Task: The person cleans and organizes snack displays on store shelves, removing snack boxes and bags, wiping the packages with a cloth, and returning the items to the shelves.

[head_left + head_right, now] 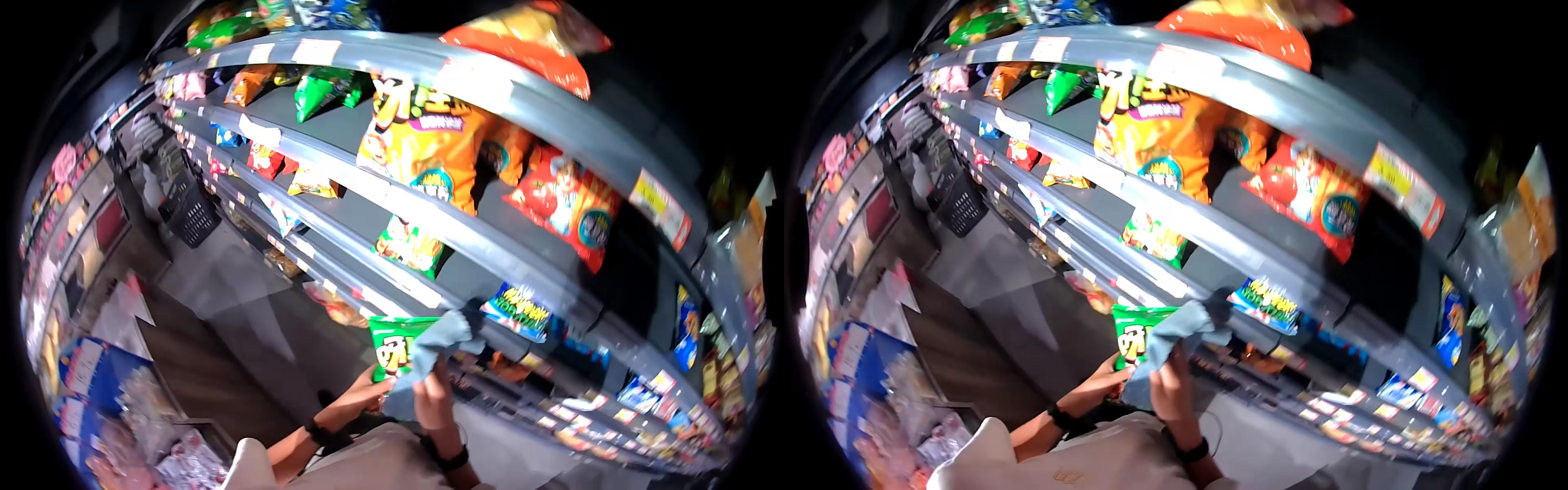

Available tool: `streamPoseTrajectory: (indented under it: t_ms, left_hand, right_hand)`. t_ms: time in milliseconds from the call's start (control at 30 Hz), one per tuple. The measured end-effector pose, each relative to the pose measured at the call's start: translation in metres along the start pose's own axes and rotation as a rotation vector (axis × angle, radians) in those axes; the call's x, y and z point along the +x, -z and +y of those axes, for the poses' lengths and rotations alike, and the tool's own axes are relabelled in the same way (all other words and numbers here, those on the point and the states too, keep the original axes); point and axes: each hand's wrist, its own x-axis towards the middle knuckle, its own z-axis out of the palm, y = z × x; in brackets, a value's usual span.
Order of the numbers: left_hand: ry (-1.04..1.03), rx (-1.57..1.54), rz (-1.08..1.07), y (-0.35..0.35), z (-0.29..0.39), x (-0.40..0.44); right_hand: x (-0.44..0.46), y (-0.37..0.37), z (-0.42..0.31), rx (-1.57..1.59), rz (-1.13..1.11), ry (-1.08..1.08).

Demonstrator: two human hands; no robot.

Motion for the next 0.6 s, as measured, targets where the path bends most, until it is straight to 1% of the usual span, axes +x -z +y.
streamPoseTrajectory:
  t_ms: [67,100,133,167,200,267,333,367,400,467,500,533,600]
  left_hand:
    - [-0.007,-0.106,0.095,0.004,-0.007,0.006]
    - [-0.009,-0.106,0.156,0.003,-0.005,0.007]
    - [-0.126,-0.071,0.203,0.01,-0.018,0.019]
    - [-0.166,-0.035,0.203,0.02,-0.03,0.024]
    - [-0.205,0.002,0.207,0.021,-0.028,0.024]
    - [-0.235,0.027,0.228,0.018,-0.027,0.023]
    - [-0.196,0.531,0.294,0.007,-0.011,0.007]
    - [-0.125,0.493,0.293,-0.007,0.005,-0.003]
    - [-0.138,0.478,0.3,-0.012,0.003,-0.003]
    - [-0.227,0.565,0.368,-0.019,-0.002,-0.003]
    - [-0.177,0.474,0.361,-0.024,0.011,-0.008]
    - [-0.185,0.468,0.367,-0.022,0.016,-0.006]
    - [-0.19,0.529,0.504,-0.018,0.019,0.002]
  right_hand:
    - [-0.004,-0.002,0.004,-0.063,-0.157,0.035]
    - [-0.007,-0.006,0.004,-0.097,-0.149,0.101]
    - [-0.008,-0.011,0.002,-0.128,-0.139,0.167]
    - [-0.009,-0.011,0.0,-0.112,-0.146,0.191]
    - [-0.009,-0.013,0.0,-0.097,-0.138,0.195]
    - [-0.008,-0.011,-0.001,-0.042,-0.119,0.135]
    - [-0.002,-0.014,0.006,0.004,0.014,0.038]
    - [0.003,-0.015,0.008,-0.033,0.066,-0.026]
    - [0.007,-0.014,0.009,-0.053,0.111,-0.078]
    - [0.016,-0.012,0.009,-0.085,0.093,-0.011]
    - [0.02,-0.012,0.005,-0.106,0.082,0.027]
    - [0.021,-0.012,-0.002,-0.146,0.066,0.089]
    - [0.02,-0.018,-0.016,-0.227,0.014,0.233]
